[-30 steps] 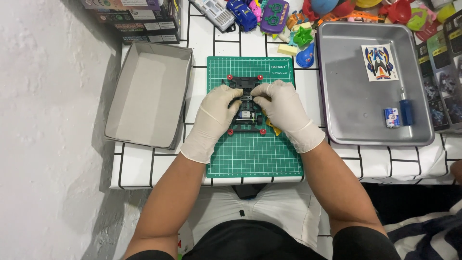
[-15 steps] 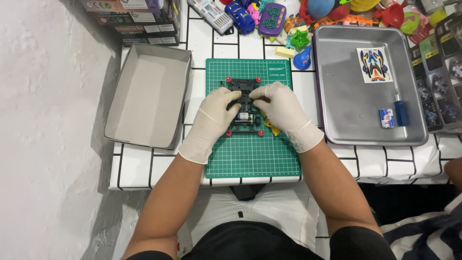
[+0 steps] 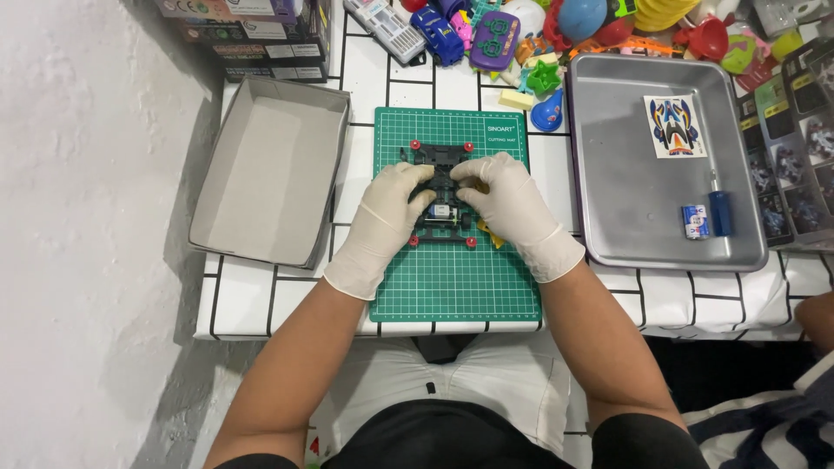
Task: Assembling a small plastic toy car model on a cutting mat, including installing the motor and body components.
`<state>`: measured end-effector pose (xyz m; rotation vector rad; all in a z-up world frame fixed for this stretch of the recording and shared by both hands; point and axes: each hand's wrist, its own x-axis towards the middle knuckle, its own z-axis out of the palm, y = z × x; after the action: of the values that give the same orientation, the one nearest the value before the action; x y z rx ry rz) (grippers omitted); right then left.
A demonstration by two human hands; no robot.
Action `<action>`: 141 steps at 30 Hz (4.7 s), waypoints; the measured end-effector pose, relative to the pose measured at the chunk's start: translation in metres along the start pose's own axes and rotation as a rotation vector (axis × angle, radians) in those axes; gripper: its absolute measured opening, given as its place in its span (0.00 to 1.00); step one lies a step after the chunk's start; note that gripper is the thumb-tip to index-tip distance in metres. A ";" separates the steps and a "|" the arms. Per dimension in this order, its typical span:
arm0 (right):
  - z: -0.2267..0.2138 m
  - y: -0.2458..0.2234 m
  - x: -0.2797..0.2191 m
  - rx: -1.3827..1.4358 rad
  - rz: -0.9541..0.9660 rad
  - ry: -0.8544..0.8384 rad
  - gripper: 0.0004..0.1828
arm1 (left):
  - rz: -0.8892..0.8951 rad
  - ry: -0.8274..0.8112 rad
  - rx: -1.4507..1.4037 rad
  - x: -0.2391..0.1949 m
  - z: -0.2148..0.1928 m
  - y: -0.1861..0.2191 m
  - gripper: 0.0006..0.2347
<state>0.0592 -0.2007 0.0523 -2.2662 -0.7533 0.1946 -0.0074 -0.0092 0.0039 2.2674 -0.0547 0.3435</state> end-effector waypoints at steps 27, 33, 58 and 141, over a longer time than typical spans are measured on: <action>0.005 0.011 0.006 -0.237 -0.182 0.000 0.17 | 0.000 0.003 -0.189 0.000 -0.010 -0.007 0.12; 0.006 0.009 0.014 -0.242 -0.238 0.062 0.12 | -0.027 -0.067 -0.145 0.007 -0.014 -0.009 0.15; 0.019 0.014 0.027 -0.292 -0.214 0.053 0.06 | -0.081 -0.159 -0.130 0.016 -0.014 -0.013 0.14; -0.016 -0.054 -0.083 -0.075 0.444 0.256 0.40 | -0.293 -0.001 0.107 0.020 -0.019 0.059 0.14</action>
<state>-0.0277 -0.2269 0.0939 -2.4439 -0.1209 0.0802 -0.0012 -0.0331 0.0646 2.3390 0.2990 0.1925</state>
